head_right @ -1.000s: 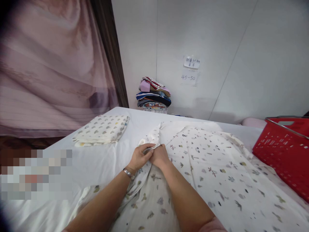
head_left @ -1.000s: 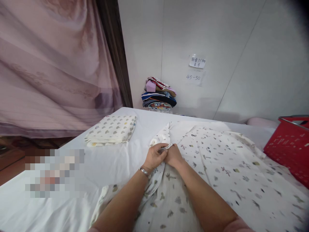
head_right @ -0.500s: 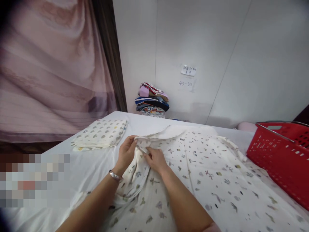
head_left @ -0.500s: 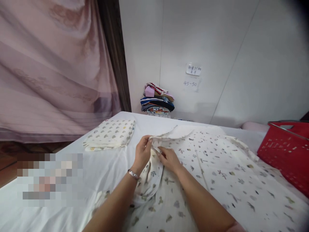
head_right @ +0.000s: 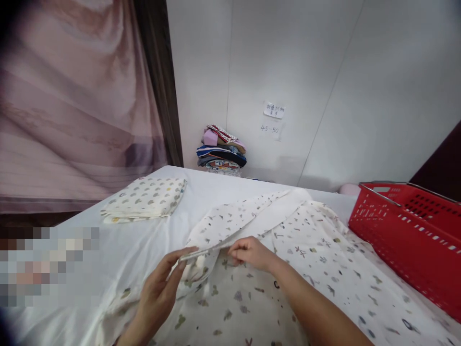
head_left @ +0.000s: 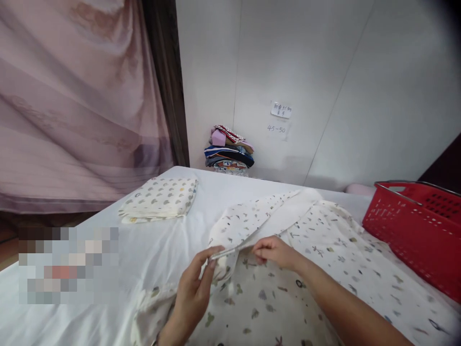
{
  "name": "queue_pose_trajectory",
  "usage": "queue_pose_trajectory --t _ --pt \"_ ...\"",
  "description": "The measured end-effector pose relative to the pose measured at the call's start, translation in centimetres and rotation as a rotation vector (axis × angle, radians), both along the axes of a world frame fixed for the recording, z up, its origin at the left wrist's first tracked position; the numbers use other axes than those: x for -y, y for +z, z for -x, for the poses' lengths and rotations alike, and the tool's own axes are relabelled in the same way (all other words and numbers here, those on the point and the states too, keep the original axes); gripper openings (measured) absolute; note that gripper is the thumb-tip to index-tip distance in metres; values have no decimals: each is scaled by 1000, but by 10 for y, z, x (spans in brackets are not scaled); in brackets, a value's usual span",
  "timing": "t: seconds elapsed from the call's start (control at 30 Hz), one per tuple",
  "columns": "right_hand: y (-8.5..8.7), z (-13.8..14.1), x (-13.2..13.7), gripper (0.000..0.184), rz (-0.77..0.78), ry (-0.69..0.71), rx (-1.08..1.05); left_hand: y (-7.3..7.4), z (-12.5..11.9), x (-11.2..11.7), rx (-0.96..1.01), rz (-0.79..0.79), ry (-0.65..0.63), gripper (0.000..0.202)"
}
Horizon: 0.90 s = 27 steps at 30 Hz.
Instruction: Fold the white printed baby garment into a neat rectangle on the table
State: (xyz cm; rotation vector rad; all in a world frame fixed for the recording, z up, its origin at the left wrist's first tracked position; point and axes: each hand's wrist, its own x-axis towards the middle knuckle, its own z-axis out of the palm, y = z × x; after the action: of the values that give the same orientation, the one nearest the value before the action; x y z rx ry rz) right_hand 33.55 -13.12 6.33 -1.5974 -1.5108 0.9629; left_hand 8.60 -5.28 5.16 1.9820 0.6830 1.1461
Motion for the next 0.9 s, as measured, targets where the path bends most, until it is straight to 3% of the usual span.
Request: queue_pose_trajectory --t 0.1,0.17,0.37,0.5,0.63,0.7,0.9 --pt "11 -16 11 26 -115 -181 134 -11 6 10 -33 -56 -29 25" --pt "6 -30 4 25 -170 -304 363 -12 7 14 -38 -93 -45 26" --pt "-32 -53 -40 44 -252 -178 841 -2 10 21 -78 -232 -115 31" --pt "-30 -65 -49 41 -278 -184 909 1 16 22 -96 -263 -58 30" --pt "-16 -81 -26 44 -472 -271 895 -1 25 17 -111 -210 27 27" --pt "-16 -84 -7 41 -560 -242 902 -1 27 14 -114 -178 41 27" --pt "-44 -73 27 29 -449 -12 892 7 29 14 -103 -126 55 27"
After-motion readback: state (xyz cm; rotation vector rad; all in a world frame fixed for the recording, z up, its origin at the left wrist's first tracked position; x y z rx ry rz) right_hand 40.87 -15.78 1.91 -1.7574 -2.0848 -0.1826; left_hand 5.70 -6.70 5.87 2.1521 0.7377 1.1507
